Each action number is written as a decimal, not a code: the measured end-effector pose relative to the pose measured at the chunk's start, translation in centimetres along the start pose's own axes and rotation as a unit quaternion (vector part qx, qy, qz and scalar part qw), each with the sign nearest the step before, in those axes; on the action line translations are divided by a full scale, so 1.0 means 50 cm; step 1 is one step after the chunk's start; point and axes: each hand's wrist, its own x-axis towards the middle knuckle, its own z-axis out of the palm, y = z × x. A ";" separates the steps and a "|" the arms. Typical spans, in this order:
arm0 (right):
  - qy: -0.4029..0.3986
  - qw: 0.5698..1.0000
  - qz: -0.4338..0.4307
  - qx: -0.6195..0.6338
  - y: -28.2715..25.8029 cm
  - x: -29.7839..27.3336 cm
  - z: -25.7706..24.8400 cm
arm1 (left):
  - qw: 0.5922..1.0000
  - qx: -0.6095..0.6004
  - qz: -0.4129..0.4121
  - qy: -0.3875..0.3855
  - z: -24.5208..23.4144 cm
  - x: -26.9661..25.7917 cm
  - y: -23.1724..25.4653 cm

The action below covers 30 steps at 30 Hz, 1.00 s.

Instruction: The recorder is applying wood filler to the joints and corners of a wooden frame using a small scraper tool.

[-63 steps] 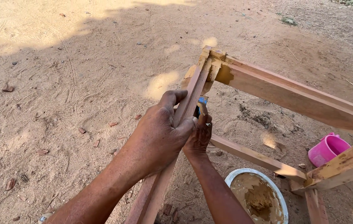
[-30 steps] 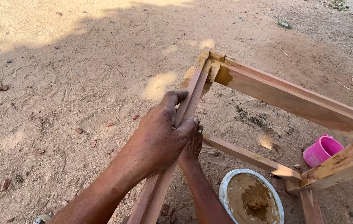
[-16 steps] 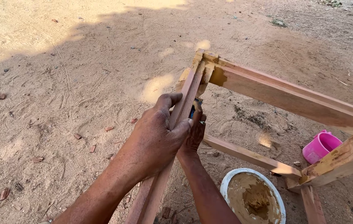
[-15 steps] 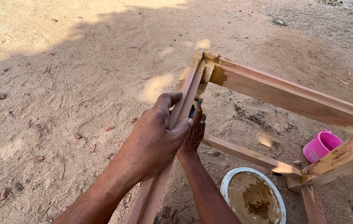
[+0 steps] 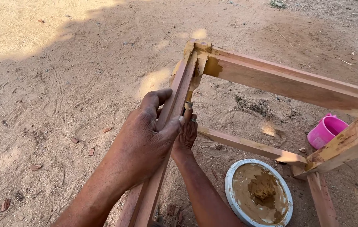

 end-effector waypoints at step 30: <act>-0.066 0.770 0.156 0.616 0.252 -0.003 -0.017 | 0.994 0.019 -0.103 -0.023 -0.012 -0.008 0.049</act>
